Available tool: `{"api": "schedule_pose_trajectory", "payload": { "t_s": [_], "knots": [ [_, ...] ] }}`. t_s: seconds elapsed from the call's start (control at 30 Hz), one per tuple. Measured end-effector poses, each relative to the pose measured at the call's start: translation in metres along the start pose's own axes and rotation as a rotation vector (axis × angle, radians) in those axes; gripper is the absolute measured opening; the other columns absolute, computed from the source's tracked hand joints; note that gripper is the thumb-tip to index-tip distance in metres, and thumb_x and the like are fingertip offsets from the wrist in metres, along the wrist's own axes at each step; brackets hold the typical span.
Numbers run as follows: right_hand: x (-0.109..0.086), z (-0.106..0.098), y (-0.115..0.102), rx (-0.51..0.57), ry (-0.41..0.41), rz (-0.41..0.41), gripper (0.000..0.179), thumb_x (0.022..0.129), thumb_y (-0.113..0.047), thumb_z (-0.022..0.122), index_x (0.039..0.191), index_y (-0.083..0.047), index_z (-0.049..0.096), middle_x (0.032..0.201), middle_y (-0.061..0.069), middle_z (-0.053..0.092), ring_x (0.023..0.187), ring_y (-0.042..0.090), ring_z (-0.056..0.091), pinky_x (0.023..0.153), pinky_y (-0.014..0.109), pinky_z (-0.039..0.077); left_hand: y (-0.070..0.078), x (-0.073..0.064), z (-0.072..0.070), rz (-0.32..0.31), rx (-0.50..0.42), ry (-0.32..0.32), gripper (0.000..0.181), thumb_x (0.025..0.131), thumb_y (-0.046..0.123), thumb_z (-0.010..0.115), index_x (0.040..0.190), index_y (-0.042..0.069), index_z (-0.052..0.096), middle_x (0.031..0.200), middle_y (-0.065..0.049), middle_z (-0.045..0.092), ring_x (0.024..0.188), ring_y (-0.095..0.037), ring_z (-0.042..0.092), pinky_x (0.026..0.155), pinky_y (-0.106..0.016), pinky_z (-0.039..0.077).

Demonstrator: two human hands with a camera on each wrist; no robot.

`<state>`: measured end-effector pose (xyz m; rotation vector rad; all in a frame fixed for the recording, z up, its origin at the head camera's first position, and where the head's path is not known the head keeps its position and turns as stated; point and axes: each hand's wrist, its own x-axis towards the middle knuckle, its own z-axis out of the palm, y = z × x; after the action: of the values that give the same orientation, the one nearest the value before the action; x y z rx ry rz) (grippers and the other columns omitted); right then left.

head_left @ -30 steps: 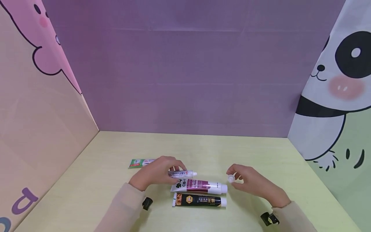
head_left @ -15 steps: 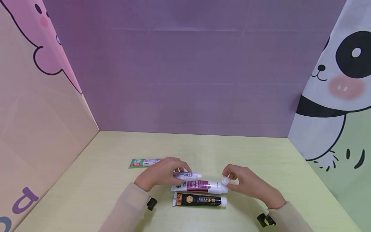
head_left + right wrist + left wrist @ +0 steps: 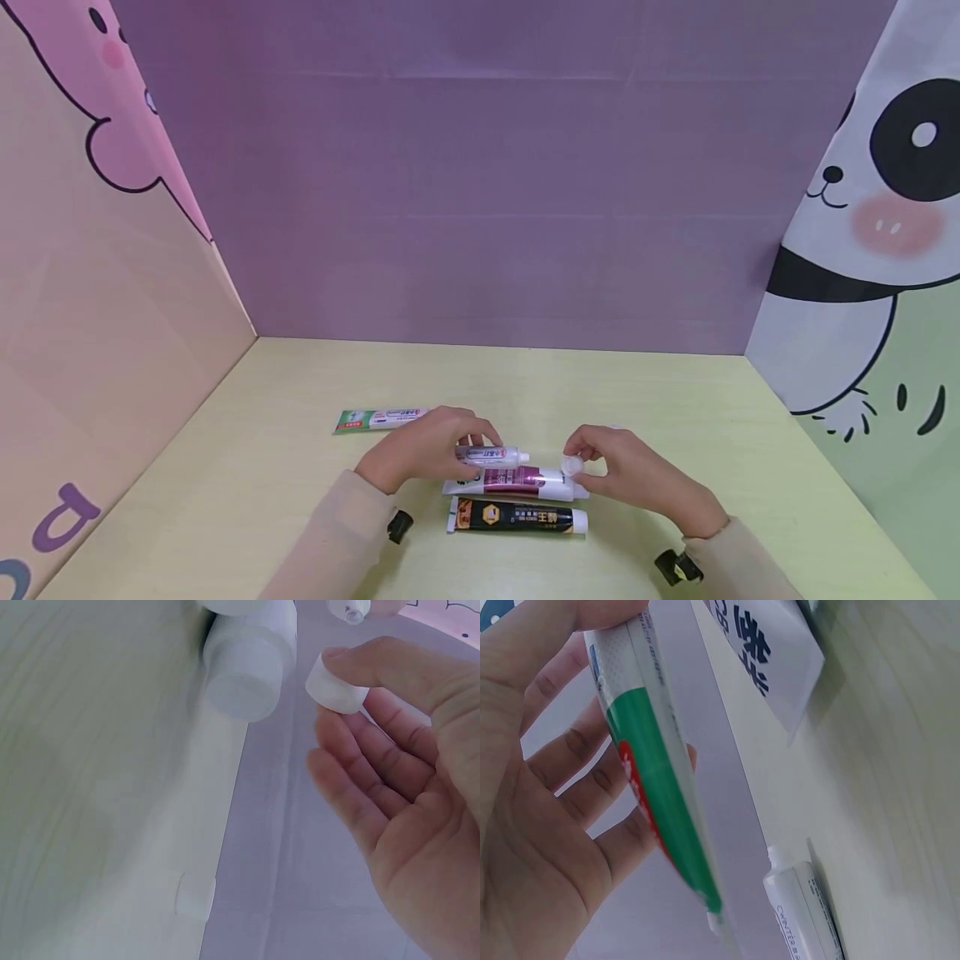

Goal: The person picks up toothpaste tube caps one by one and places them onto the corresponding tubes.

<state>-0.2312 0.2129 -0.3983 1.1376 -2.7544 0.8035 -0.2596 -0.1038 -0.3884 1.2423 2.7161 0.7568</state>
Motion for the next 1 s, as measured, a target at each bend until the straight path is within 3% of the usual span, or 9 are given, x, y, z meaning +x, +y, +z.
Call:
{"api": "schedule_pose_trajectory", "payload": {
  "t_s": [0.23,0.5,1.0],
  "knots": [
    [0.004,0.004,-0.006,0.024,0.006,-0.015,0.026,0.085,-0.006,0.077,0.106,-0.01,0.064,0.102,-0.007,0.065,0.089,0.009,0.063,0.082,0.031,0.054,0.003,0.005,0.004,0.021,-0.023,-0.015,0.033,0.082,0.015,0.079,0.112,0.023,0.073,0.097,0.012,0.065,0.086,-0.004,0.058,0.074,-0.023,0.05],
    [0.007,0.01,-0.006,0.054,0.065,-0.11,0.026,0.086,-0.003,0.076,0.11,-0.006,0.066,0.105,-0.001,0.066,0.088,0.008,0.065,0.08,0.029,0.055,0.007,0.009,0.007,0.031,-0.019,-0.022,0.031,0.083,0.016,0.079,0.113,0.022,0.073,0.098,0.012,0.065,0.087,-0.004,0.059,0.075,-0.023,0.051],
    [0.011,0.012,-0.012,0.128,0.042,-0.041,0.026,0.085,0.0,0.076,0.103,-0.011,0.062,0.101,-0.005,0.065,0.091,0.009,0.066,0.081,0.028,0.055,0.015,0.013,0.008,0.032,-0.022,-0.03,0.03,0.084,0.019,0.08,0.112,0.024,0.072,0.095,0.013,0.064,0.085,-0.003,0.058,0.075,-0.022,0.05]
  ]
}}
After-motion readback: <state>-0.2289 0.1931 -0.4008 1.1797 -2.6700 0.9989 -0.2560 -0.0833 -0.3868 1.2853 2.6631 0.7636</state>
